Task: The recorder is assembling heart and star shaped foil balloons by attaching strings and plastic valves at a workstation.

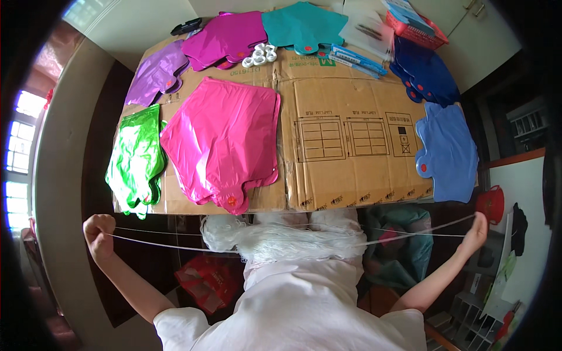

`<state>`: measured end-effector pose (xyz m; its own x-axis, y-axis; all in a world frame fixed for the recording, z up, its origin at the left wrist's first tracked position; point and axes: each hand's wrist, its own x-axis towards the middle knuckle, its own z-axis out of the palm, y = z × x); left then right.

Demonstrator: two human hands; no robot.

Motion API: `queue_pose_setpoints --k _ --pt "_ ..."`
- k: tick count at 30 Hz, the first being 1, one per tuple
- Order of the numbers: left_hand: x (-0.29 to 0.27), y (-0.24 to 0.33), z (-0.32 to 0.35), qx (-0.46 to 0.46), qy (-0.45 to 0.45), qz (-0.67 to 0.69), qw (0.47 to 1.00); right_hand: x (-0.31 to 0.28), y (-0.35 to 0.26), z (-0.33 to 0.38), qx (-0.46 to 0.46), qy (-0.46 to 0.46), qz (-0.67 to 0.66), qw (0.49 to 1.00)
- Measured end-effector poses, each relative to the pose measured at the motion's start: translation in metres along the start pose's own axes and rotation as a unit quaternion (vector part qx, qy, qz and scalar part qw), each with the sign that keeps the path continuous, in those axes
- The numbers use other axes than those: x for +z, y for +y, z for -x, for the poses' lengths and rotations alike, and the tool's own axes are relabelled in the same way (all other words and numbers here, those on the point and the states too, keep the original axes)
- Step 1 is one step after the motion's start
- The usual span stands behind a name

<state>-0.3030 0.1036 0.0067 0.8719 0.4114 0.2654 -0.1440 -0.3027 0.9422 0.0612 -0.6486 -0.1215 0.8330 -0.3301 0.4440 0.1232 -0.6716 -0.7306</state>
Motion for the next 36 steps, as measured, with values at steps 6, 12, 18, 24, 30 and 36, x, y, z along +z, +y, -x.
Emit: queue_pose_setpoints --k 6,12,18,24,30,36 --pt "0.119 0.015 -0.016 0.042 -0.105 0.056 0.992 0.050 -0.160 0.082 -0.147 -0.366 0.123 0.911" --pt "0.241 0.048 -0.029 0.054 -0.356 0.032 0.932 0.115 -0.278 0.188 -0.292 -0.578 -0.382 0.659" --pt "0.270 0.049 -0.022 0.114 -0.369 0.070 0.920 0.143 -0.271 0.225 -0.202 -0.715 -0.433 0.511" --pt "0.233 0.021 -0.005 -0.068 -0.295 0.201 0.931 0.135 -0.233 0.205 -0.082 -0.671 -0.438 0.593" --pt "0.249 0.007 0.018 -0.168 -0.094 0.409 0.892 0.144 -0.216 0.216 0.010 -0.652 -0.304 0.694" --pt "0.268 -0.010 0.008 -0.095 0.101 0.299 0.944 0.127 -0.232 0.235 -0.214 -0.702 -0.280 0.619"
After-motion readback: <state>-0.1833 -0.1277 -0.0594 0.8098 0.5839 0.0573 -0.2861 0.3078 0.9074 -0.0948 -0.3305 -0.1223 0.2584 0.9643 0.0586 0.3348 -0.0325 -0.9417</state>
